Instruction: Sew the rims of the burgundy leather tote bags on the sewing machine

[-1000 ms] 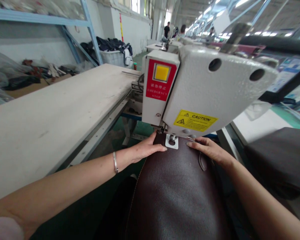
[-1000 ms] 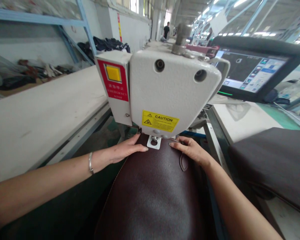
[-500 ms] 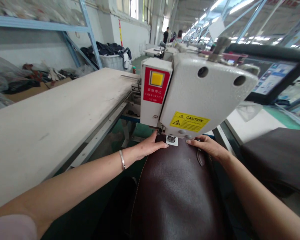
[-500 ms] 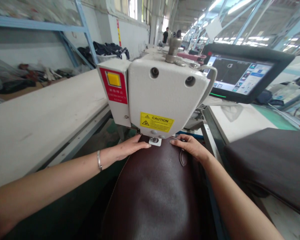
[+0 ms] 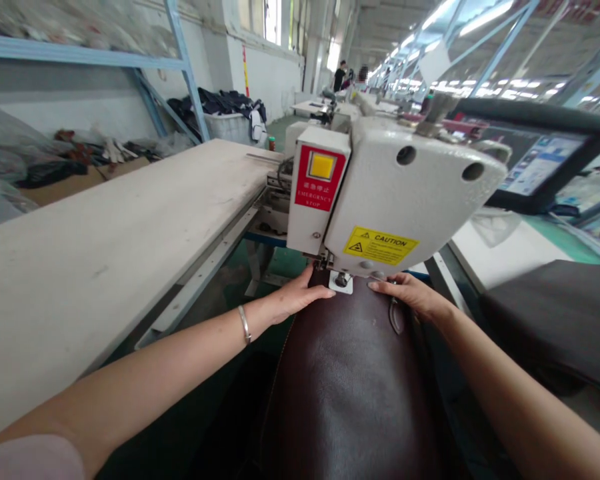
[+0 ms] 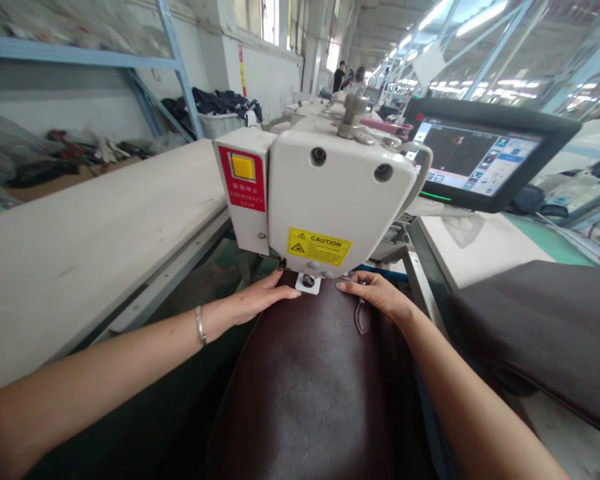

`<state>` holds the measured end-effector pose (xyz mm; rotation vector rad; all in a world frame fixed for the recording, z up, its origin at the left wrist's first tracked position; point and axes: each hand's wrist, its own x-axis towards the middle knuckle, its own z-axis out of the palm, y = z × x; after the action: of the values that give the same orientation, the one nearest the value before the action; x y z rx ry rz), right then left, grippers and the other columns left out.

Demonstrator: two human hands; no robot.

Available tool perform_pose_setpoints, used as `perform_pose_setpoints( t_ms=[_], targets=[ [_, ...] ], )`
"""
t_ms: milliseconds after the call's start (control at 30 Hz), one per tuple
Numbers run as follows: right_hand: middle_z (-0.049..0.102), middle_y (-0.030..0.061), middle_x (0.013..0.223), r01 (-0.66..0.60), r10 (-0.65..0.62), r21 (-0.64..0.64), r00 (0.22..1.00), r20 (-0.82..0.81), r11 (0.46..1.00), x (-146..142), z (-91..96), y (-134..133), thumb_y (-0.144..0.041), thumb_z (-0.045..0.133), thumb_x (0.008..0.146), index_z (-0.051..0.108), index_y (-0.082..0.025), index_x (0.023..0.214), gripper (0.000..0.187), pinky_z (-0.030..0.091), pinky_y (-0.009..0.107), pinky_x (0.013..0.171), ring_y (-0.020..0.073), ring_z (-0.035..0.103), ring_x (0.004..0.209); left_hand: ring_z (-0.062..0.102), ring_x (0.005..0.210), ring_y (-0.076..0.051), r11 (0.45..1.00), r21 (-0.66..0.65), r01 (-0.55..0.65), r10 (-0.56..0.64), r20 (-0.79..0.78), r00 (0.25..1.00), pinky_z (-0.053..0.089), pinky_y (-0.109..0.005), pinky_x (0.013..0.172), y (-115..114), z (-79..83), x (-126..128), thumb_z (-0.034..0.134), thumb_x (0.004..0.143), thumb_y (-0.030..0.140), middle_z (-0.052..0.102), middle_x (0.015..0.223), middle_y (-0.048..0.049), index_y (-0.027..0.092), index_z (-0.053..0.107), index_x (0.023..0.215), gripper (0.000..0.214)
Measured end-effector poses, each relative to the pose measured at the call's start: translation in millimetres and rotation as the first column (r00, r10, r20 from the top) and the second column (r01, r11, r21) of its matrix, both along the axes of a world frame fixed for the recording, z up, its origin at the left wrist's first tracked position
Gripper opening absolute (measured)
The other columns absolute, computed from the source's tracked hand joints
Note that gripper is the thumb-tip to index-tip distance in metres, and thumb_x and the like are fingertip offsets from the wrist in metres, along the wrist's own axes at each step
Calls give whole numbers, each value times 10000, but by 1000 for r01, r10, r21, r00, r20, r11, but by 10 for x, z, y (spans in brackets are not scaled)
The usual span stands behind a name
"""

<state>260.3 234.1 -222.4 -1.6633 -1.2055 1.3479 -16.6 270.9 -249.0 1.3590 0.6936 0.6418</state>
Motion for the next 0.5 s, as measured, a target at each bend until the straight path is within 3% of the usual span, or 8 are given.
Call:
perform_pose_setpoints(
  t_ms=[133,367,500],
  targets=[
    [655,16,661,3,-4,31,1000,16,1000,3,-3,-30,-603,910,532,647,-199,707,513,481,286,589,199,641,669,451,1387,-330,999,3,-32,32,-1,999,310,-498,1191,-84,46,-23,741,783,440,510,1487,-140,174,453,1437,763],
    [583,-30,669,7,-7,115,1000,4,993,-65,-11,-125,-579,888,583,575,-192,674,506,427,224,549,121,547,613,533,1321,-337,982,-189,-18,20,13,1000,426,-477,1116,-453,89,-201,809,762,477,557,1445,-151,183,441,1454,837],
    [562,-39,658,58,-59,183,998,-3,981,-136,-71,-175,-615,856,609,580,-189,678,512,421,218,554,113,519,600,610,1217,-335,974,-226,-35,33,-14,999,479,-460,1050,-613,124,-279,837,711,508,644,1329,-141,185,514,1394,822]
  ],
)
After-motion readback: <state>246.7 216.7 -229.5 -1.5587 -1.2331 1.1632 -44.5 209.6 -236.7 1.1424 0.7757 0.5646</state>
